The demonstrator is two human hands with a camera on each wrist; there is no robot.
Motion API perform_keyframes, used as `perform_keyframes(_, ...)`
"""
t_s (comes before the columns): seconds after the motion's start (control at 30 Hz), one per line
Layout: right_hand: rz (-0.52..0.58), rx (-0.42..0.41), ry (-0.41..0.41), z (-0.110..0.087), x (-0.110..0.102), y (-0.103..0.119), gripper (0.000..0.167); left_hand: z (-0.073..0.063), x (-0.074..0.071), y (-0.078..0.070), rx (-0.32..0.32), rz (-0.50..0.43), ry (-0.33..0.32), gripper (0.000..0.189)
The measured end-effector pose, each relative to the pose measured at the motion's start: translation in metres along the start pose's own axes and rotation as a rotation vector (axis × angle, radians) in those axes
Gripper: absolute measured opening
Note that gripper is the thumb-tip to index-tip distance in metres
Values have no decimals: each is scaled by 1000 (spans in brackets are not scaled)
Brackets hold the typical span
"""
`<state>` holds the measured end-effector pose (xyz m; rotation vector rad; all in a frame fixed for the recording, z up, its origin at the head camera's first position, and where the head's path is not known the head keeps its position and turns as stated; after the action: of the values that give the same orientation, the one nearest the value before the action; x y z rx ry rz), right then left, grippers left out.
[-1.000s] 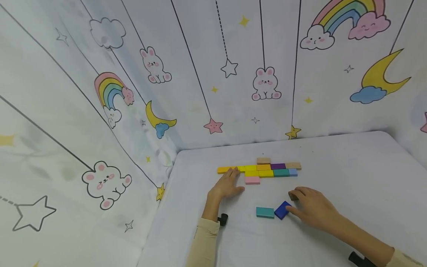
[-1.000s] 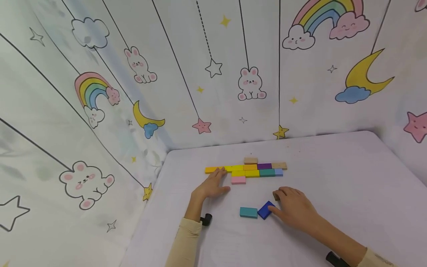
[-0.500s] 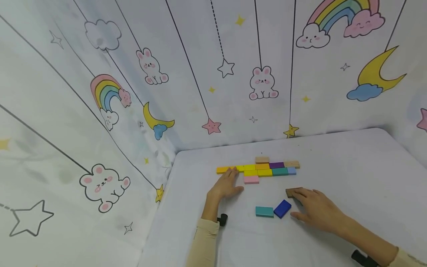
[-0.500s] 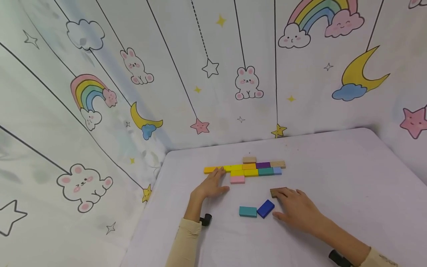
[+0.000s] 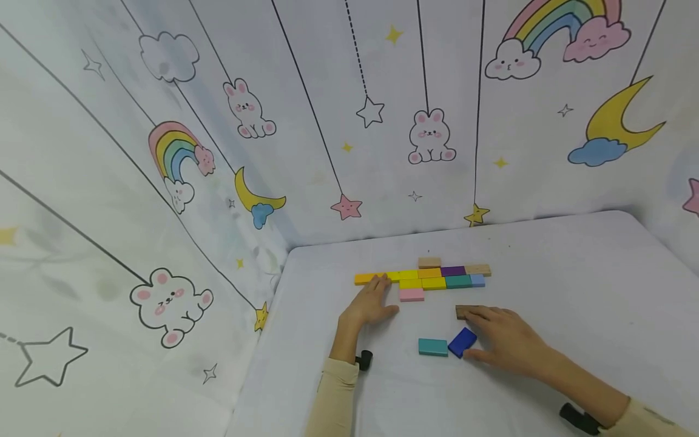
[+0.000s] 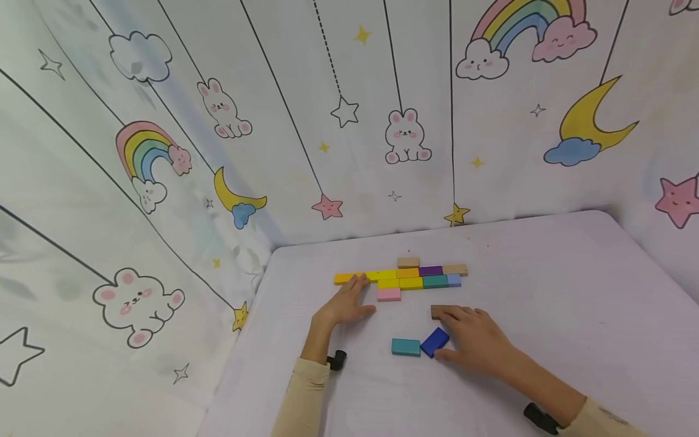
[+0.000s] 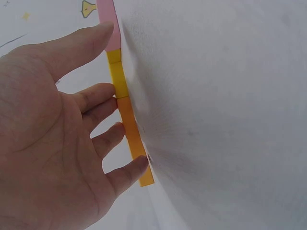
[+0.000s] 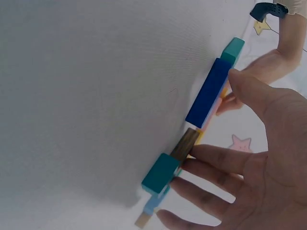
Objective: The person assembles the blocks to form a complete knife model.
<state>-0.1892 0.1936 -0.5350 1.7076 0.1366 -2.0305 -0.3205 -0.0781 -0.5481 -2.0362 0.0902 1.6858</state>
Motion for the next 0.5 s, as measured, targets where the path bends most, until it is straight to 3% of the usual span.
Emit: perform_keyframes(0.5,0,10,52,17,8,9,88,-1,-1,-1,-4,-20,-5,72)
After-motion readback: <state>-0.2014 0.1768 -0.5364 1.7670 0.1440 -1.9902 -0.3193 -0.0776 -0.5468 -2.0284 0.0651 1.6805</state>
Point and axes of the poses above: each hand's wrist, its own z-axis towards the middle knuckle, its own x-axis out of the palm, y = z × x, the point moved 5 cm from there along z, towards the middle knuckle, and after that the axes turned 4 degrees about -y, right-handed, at the moved point
